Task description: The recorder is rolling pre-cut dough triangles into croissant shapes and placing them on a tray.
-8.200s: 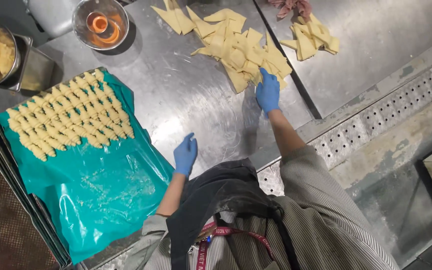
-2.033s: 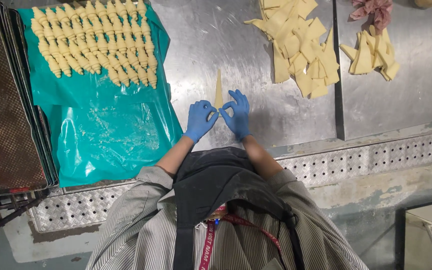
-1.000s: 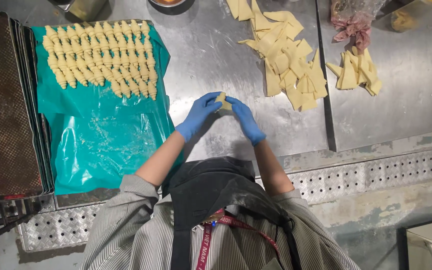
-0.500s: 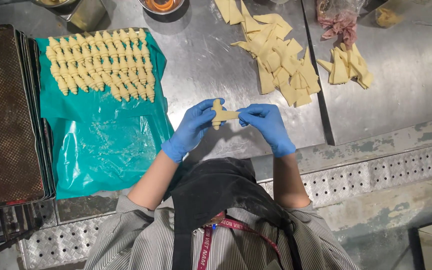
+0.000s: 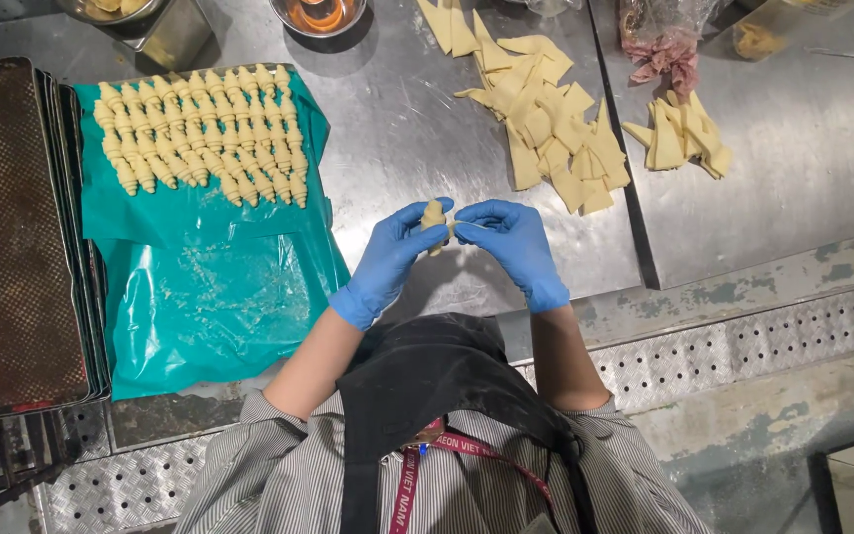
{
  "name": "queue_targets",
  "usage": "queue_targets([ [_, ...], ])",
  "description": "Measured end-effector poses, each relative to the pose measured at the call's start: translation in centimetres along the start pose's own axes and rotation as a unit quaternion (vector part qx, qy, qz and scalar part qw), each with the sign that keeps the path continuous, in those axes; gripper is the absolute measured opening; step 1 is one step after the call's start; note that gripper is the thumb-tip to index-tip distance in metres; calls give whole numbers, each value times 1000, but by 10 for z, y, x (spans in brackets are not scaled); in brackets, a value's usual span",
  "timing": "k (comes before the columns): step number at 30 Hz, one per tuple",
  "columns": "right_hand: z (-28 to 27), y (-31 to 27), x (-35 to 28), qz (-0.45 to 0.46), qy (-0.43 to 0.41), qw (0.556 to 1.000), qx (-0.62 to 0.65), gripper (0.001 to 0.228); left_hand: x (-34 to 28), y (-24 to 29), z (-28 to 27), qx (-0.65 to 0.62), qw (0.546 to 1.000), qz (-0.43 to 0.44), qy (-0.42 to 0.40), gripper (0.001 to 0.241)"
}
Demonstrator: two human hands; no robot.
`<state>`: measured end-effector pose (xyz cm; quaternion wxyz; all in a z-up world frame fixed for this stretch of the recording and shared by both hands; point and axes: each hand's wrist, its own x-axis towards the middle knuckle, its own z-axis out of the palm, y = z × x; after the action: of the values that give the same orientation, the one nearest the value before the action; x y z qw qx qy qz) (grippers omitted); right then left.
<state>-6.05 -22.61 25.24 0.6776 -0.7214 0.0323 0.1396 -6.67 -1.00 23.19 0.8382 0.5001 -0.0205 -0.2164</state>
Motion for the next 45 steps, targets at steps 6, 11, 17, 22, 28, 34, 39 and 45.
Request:
queue_targets([
  [6, 2, -22, -9, -9, 33, 999, -42, 22, -3, 7, 4, -18, 999, 7, 32, 47],
  [11, 9, -15, -7, -2, 38, 999, -39, 22, -2, 3, 6, 8, 1000, 7, 23, 49],
  [17, 10, -11, -4, -12, 25, 1000, 2, 20, -1, 1, 6, -13, 999, 17, 29, 50],
  [22, 14, -15, -3, -78, 7, 997, -8, 13, -3, 8, 2, 13, 999, 29, 33, 51],
  [28, 19, -17, 4, -16, 15, 1000, 1, 12, -2, -5, -13, 5, 999, 15, 32, 47],
  [34, 30, -9, 18, -28, -49, 998, 20, 12, -8, -1, -30, -84, 996, 11, 15, 43],
  [39, 54, -23, 32, 21, -88, 992, 92, 22, -15, 18, -41, -122, 992, -17, -12, 47],
  [45, 69, 5, 53, 9, -134, 983, 121, 25, -10, -6, -73, -209, 977, -9, -26, 47],
])
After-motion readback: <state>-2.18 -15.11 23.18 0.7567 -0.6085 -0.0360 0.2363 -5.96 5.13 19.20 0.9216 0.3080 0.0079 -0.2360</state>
